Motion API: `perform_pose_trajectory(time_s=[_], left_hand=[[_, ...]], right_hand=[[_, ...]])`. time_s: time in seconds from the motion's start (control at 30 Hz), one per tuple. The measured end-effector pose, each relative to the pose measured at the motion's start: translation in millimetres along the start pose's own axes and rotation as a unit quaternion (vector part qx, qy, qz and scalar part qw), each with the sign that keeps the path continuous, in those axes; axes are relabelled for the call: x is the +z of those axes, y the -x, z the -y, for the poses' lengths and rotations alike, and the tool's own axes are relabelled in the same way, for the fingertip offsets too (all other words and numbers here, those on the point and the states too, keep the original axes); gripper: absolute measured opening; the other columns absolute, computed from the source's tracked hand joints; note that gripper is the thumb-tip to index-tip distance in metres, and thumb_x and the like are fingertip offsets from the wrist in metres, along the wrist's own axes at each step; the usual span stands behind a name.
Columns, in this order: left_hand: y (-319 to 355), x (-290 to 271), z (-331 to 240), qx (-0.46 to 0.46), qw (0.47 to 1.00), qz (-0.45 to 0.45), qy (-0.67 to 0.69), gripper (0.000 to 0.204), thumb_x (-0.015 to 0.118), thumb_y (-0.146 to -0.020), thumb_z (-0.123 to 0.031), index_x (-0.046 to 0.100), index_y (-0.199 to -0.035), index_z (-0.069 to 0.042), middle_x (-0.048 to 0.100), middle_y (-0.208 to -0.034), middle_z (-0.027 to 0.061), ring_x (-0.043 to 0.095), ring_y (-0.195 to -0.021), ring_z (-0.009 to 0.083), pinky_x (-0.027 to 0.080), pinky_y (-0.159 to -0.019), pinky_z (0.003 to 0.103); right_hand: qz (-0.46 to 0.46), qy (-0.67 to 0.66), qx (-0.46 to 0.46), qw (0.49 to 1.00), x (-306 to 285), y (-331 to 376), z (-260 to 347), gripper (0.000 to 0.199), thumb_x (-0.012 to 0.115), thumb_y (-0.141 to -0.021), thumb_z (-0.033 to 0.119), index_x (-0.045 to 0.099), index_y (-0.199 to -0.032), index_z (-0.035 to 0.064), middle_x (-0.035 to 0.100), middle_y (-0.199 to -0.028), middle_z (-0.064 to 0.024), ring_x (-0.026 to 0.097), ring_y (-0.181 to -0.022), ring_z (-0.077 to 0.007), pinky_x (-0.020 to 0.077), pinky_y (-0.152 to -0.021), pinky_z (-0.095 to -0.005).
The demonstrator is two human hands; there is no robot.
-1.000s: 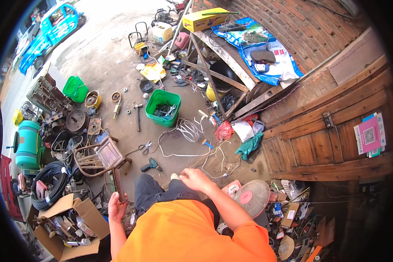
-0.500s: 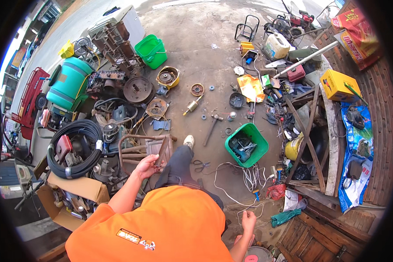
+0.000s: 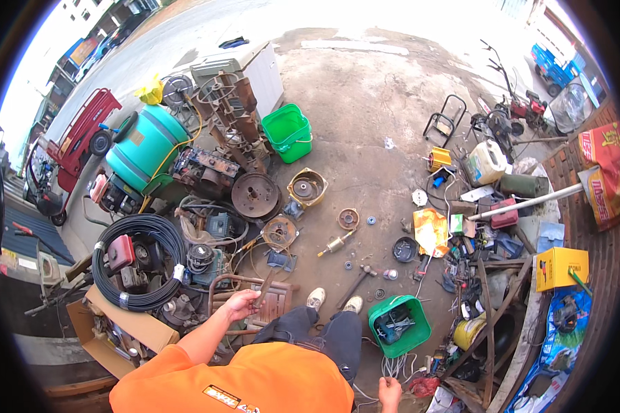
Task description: The person retrieves a metal rod and a hammer from a cluttered workshop, then sits on the floor to assemble mechanical components. They use the hammer to tap a cylindrical part onto the rod and fit it into a yellow housing, adjusting the assembly with their hands.
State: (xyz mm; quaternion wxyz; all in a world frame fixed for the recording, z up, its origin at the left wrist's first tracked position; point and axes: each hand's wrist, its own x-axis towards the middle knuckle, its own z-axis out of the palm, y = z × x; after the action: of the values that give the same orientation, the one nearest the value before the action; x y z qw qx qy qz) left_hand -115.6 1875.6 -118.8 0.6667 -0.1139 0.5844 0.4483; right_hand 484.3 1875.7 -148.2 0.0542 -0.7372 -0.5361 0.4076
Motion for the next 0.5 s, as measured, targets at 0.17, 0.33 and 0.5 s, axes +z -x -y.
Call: perform_pose_trajectory(time_s=[0.17, 0.33, 0.5], left_hand=[[10, 14, 9, 0.041, 0.997, 0.006, 0.065, 0.013, 0.067, -0.093, -0.026, 0.063, -0.098, -0.014, 0.071, -0.093, 0.0042, 0.067, -0.086, 0.0165, 0.051, -0.073, 0.033], [-9, 38, 11, 0.024, 0.996, -0.055, 0.062, 0.013, 0.065, -0.094, -0.026, 0.063, -0.096, -0.014, 0.070, -0.089, 0.0025, 0.064, -0.082, 0.0145, 0.049, -0.069, 0.032], [-115, 78, 31, -0.043, 0.994, -0.089, -0.038, 0.017, 0.065, -0.095, -0.031, 0.061, -0.094, -0.014, 0.069, -0.087, 0.0020, 0.061, -0.071, 0.0127, 0.048, -0.063, 0.029]], right_hand=[[0.067, 0.052, -0.028, 0.996, -34, -78, 100, 0.032, 0.070, -0.085, 0.026, 0.072, -0.099, -0.0027, 0.073, -0.082, -0.0170, 0.071, -0.075, -0.0232, 0.0551, -0.074, -0.0365], [0.038, 0.066, -0.142, 0.987, -81, -153, 173, 0.030, 0.064, -0.091, 0.022, 0.069, -0.104, -0.0050, 0.072, -0.084, -0.0163, 0.070, -0.075, -0.0201, 0.0544, -0.072, -0.0339], [0.041, -0.078, -0.057, 0.994, -51, -185, 201, 0.025, 0.059, -0.096, 0.016, 0.065, -0.105, -0.0055, 0.069, -0.085, -0.0091, 0.063, -0.070, -0.0136, 0.0510, -0.066, -0.0281]])
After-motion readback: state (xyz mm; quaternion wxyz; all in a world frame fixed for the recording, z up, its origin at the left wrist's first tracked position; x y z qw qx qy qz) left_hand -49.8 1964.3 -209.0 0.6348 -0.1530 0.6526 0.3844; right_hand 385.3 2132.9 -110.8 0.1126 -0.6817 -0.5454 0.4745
